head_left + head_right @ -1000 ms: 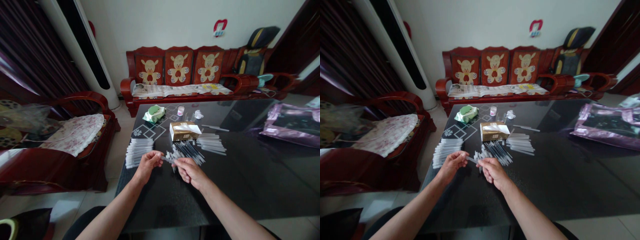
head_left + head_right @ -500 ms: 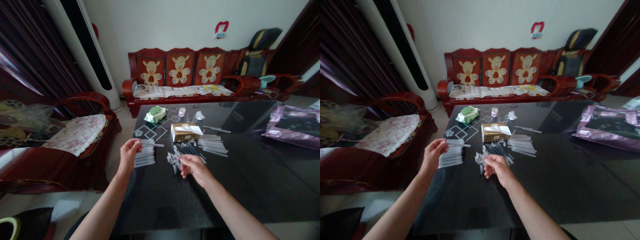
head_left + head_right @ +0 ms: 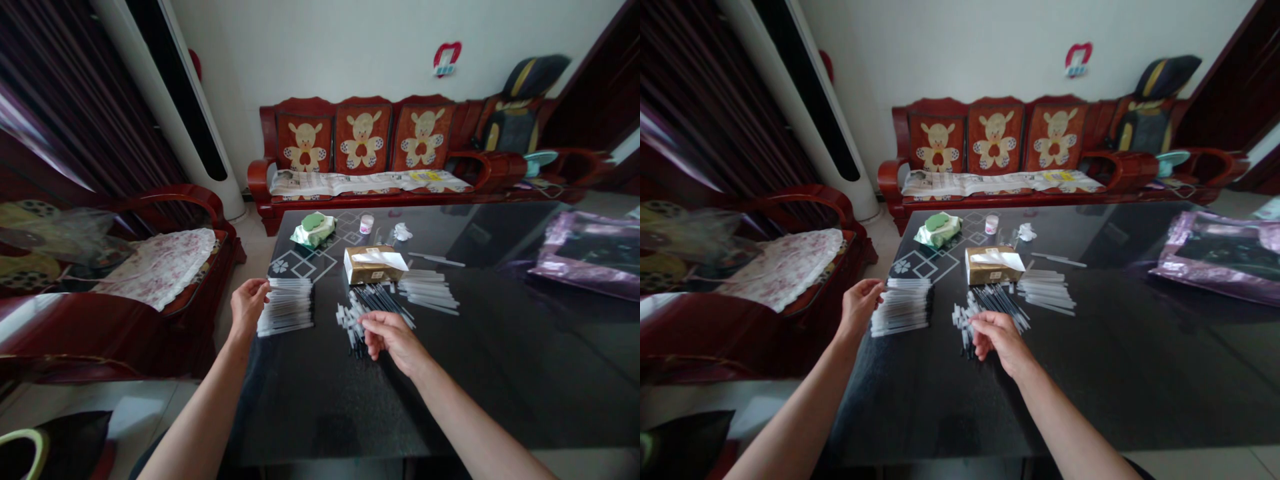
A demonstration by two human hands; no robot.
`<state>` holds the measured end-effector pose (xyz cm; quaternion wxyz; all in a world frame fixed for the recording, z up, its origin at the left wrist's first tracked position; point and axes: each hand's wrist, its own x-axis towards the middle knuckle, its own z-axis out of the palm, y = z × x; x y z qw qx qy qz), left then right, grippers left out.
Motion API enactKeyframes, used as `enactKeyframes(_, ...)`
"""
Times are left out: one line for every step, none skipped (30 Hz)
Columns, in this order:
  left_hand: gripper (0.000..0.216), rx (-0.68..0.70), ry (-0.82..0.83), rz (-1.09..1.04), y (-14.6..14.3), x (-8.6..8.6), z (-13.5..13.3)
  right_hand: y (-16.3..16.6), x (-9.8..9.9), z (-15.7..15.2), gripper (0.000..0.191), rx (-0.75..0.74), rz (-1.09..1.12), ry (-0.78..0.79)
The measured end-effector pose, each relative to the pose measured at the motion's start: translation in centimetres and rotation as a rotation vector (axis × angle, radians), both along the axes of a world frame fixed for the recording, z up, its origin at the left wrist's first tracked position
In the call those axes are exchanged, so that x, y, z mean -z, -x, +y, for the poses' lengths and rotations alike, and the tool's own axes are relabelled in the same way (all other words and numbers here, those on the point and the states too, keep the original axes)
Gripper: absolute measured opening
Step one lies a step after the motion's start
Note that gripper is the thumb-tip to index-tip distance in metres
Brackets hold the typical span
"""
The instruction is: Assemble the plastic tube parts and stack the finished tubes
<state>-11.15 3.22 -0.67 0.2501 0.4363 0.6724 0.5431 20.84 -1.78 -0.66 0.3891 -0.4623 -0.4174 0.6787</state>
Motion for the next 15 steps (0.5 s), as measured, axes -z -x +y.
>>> enactKeyframes(0.035,0.002,0.005,0.043,0.1,0.0,0.0,-0.1,0.0,0.0,0.031,0.002,-0.001,-0.001)
enactKeyframes(0.035,0.006,0.013,0.082,0.2,0.0,0.0,-0.1,0.0,0.0,0.031,0.005,-0.003,-0.003)
enactKeyframes(0.035,0.013,0.023,0.112,0.3,0.0,0.0,-0.2,0.0,0.0,0.032,0.008,-0.004,-0.006)
enactKeyframes(0.036,0.020,0.032,0.131,0.5,0.0,0.0,-0.3,0.0,0.1,0.032,0.010,-0.005,-0.008)
enactKeyframes(0.036,0.028,0.039,0.141,0.6,0.0,0.1,-0.4,-0.1,0.1,0.032,0.012,-0.005,-0.009)
enactKeyframes(0.036,0.033,0.043,0.145,0.8,0.1,0.1,-0.4,-0.1,0.2,0.032,0.015,-0.006,-0.008)
enactKeyframes(0.035,0.036,0.046,0.148,0.9,0.1,0.1,-0.5,-0.2,0.2,0.032,0.020,-0.008,-0.005)
enactKeyframes(0.035,0.037,0.050,0.153,1.1,0.2,0.2,-0.6,-0.3,0.3,0.032,0.027,-0.011,-0.003)
enactKeyframes(0.034,0.034,0.059,0.162,1.2,0.2,0.2,-0.7,-0.4,0.4,0.031,0.035,-0.015,-0.002)
enactKeyframes(0.033,0.030,0.073,0.175,1.3,0.3,0.3,-0.8,-0.5,0.4,0.031,0.044,-0.020,-0.003)
enactKeyframes(0.033,0.027,0.088,0.189,1.4,0.3,0.3,-0.9,-0.6,0.5,0.032,0.054,-0.024,-0.005)
enactKeyframes(0.033,0.023,0.103,0.201,1.4,0.3,0.3,-1.1,-0.6,0.5,0.032,0.064,-0.026,-0.009)
enactKeyframes(0.033,0.022,0.118,0.212,1.5,0.3,0.3,-1.3,-0.7,0.6,0.032,0.073,-0.027,-0.014)
enactKeyframes(0.033,0.022,0.134,0.221,1.5,0.2,0.2,-1.6,-0.7,0.7,0.032,0.083,-0.026,-0.018)
enactKeyframes(0.033,0.020,0.150,0.233,1.4,0.1,0.2,-1.9,-0.7,0.8,0.031,0.094,-0.025,-0.021)
